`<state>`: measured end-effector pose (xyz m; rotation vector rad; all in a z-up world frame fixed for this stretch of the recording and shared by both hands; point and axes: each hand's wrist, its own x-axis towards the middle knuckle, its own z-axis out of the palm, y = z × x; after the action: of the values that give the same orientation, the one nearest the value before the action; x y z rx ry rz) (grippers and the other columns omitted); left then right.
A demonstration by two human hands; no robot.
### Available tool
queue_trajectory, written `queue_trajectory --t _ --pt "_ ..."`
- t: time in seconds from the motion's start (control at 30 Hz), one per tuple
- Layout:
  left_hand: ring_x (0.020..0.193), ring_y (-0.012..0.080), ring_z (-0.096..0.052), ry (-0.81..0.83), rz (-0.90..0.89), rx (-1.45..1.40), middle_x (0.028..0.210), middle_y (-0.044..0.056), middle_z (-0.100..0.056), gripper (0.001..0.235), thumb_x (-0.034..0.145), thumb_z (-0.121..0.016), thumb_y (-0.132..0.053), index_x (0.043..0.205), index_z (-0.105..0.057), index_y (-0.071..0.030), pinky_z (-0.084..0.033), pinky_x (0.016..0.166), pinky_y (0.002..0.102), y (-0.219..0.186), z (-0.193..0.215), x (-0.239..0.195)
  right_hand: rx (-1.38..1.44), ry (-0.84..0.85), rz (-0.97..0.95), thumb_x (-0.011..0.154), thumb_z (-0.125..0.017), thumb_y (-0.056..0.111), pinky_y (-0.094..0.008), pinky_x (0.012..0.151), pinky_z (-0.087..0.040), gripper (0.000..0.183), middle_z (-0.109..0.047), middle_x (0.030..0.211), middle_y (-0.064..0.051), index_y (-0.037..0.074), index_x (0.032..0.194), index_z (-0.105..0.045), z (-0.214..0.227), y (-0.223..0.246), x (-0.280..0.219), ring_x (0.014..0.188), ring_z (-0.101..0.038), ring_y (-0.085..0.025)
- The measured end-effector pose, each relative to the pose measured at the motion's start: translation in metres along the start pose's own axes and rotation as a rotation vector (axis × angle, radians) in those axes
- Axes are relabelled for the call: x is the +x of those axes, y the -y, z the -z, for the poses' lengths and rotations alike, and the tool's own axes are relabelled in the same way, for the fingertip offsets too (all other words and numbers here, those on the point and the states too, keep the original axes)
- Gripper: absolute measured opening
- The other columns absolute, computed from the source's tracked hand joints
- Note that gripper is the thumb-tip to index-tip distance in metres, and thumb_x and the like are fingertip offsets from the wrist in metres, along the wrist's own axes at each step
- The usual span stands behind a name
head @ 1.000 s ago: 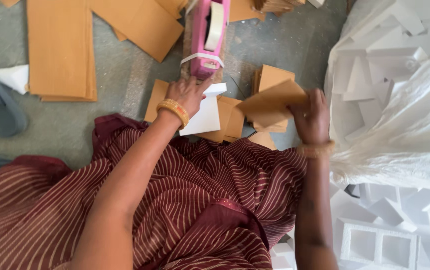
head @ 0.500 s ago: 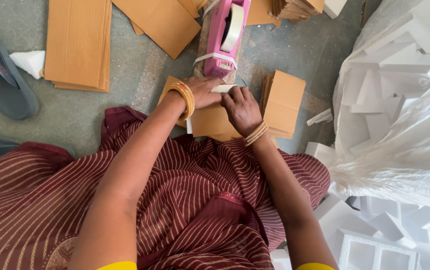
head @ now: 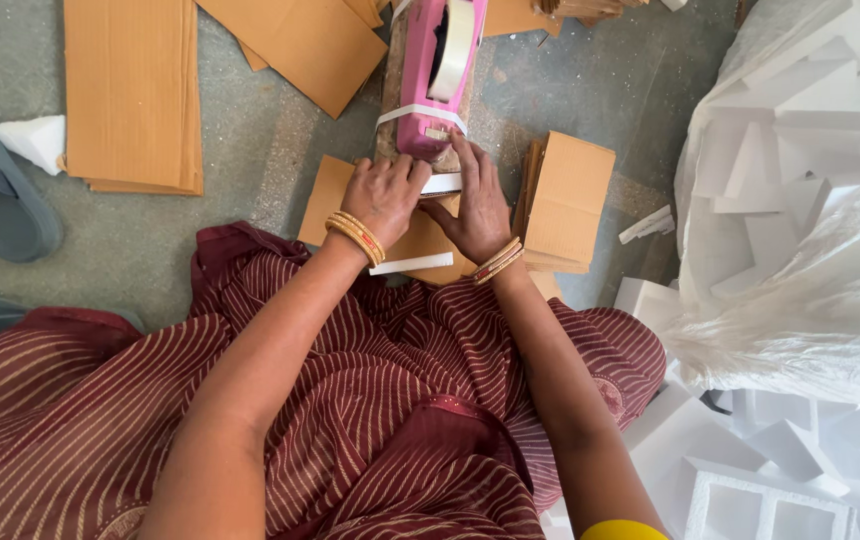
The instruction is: The person folds small cardboard sheets by hand to create rectangular boxes and inserts white foam blocks into them at a gluing station.
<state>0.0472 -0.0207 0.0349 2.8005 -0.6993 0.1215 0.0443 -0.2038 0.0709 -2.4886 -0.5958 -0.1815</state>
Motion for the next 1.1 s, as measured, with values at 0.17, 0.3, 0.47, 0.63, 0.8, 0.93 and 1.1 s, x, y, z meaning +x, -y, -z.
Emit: queue_trajectory --t 0.17,0.3,0.47,0.63,0.8,0.93,1.1 --pt "0.097 0.0277 -0.067 -0.056 -0.017 0.006 0.105 0.009 -0.064 0.042 0.081 -0.075 -0.010 0.118 -0.055 -0.010 -0.048 0.079 0.047 -0.002 0.007 0.003 0.159 0.036 -0.087 0.072 -0.090 0.009 -0.045 0.105 -0.049 0.113 -0.044 0.140 -0.023 0.011 0.161 -0.020 -0.006 -0.001 0.002 0.122 -0.055 -0.040" --pt "0.100 0.0278 -0.066 -0.050 -0.018 0.002 0.106 0.009 -0.063 0.044 0.078 -0.073 -0.010 0.118 -0.054 -0.011 -0.048 0.081 0.046 -0.004 0.016 0.001 0.125 0.047 -0.079 0.078 -0.089 0.012 -0.045 0.101 -0.050 0.108 -0.054 0.123 -0.016 0.011 0.162 -0.022 -0.011 -0.004 -0.001 0.113 -0.058 -0.036" --pt "0.104 0.0314 -0.062 -0.004 -0.038 -0.150 0.115 0.017 -0.063 0.056 0.082 -0.069 -0.010 0.134 -0.051 -0.002 -0.047 0.080 0.047 0.002 0.024 -0.003 0.066 -0.013 -0.021 0.081 -0.088 0.015 -0.046 0.096 -0.049 0.102 -0.058 0.115 -0.015 0.010 0.161 -0.025 -0.012 -0.005 -0.006 0.106 -0.057 -0.035" --pt "0.108 0.0303 -0.060 -0.040 -0.014 -0.077 0.115 0.014 -0.064 0.043 0.090 -0.071 -0.023 0.126 -0.055 -0.005 -0.044 0.097 0.049 -0.002 0.023 -0.015 0.094 -0.066 -0.077 0.078 -0.089 0.016 -0.046 0.092 -0.049 0.099 -0.061 0.108 -0.014 0.008 0.159 -0.031 -0.012 0.005 -0.018 0.101 -0.058 -0.034" --pt "0.110 0.0292 -0.057 -0.110 0.022 0.010 0.112 0.012 -0.061 0.046 0.090 -0.071 -0.031 0.124 -0.056 -0.004 -0.044 0.105 0.047 -0.005 0.021 -0.029 0.049 -0.083 -0.107 0.079 -0.088 0.018 -0.045 0.092 -0.048 0.092 -0.061 0.108 -0.013 0.009 0.155 -0.038 -0.016 0.017 -0.024 0.101 -0.059 -0.033" --pt "0.105 0.0286 -0.054 -0.150 0.027 0.015 0.108 0.011 -0.058 0.044 0.090 -0.072 -0.029 0.123 -0.056 -0.003 -0.045 0.100 0.046 0.000 0.015 -0.033 -0.029 -0.095 -0.115 0.076 -0.088 0.018 -0.045 0.087 -0.045 0.083 -0.062 0.116 -0.015 0.008 0.147 -0.045 -0.023 0.020 -0.019 0.104 -0.059 -0.035" --pt "0.096 0.0284 -0.052 -0.151 -0.013 -0.022 0.105 0.011 -0.056 0.043 0.091 -0.071 -0.028 0.123 -0.056 -0.003 -0.046 0.086 0.045 0.004 0.014 -0.027 0.063 -0.081 -0.115 0.079 -0.086 0.017 -0.046 0.092 -0.047 0.067 -0.063 0.120 -0.013 0.008 0.137 -0.053 -0.020 0.018 -0.015 0.108 -0.061 -0.036"
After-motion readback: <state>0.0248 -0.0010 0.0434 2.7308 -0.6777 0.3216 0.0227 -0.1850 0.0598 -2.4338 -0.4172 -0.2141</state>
